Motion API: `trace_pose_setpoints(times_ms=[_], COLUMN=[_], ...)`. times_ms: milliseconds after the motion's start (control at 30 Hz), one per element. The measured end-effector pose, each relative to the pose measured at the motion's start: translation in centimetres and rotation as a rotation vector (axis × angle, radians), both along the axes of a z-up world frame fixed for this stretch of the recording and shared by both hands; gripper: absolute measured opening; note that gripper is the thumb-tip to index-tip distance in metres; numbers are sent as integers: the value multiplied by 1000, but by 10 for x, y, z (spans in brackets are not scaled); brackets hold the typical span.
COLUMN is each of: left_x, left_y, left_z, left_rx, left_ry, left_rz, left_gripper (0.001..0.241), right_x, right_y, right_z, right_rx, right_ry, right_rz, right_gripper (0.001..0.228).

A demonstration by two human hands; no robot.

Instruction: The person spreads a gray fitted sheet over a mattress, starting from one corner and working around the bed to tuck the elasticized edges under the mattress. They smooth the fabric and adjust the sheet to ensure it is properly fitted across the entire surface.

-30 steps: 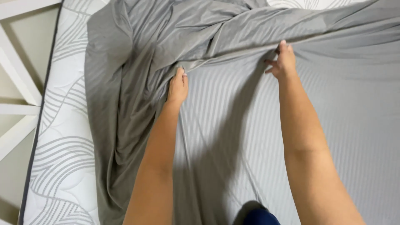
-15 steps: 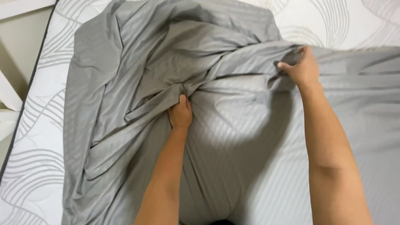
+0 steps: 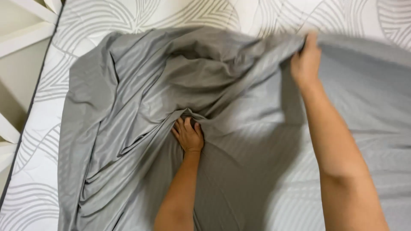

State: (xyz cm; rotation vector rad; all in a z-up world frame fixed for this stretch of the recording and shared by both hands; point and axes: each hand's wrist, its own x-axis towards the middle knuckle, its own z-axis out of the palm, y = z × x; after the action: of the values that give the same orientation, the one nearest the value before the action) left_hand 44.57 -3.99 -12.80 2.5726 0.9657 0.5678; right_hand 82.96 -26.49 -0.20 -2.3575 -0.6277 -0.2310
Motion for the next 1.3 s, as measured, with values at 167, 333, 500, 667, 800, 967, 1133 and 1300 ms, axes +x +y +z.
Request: trace_pose_setpoints(times_ms=[167, 333, 500, 667, 800, 967, 1133, 1300], left_x=[-7, -7, -11, -6, 5, 156, 298, 384], left_y=[-2, -3, -6, -3, 5, 42, 58, 147], left_z=[-18, -15, -14, 3, 42, 118, 103, 37], left_rx=[-34, -35, -64, -27, -66, -587, -467, -361], left_ry=[-14, -26, 21, 34, 109, -396, 413, 155], left_rz=[-26, -27, -49, -15, -28, -288, -540, -514], left_gripper=[54, 50, 48, 47, 46, 58, 79, 43], right_x=[35, -32, -71, -72, -70, -56, -57, -54], right_y=[71, 68, 35, 44, 52, 53, 41, 41], right_z=[19, -28, -83, -88, -88, -92, -122, -120], right_rx=[301, 166, -81, -187, -86, -143, -165, -126], right_ry=[-1, 135, 115, 41, 91, 114, 97, 83], right_rz=[60, -64, -314, -289, -333, -338, -347, -359], right_gripper=[22, 73, 70, 75, 64, 67, 62, 69])
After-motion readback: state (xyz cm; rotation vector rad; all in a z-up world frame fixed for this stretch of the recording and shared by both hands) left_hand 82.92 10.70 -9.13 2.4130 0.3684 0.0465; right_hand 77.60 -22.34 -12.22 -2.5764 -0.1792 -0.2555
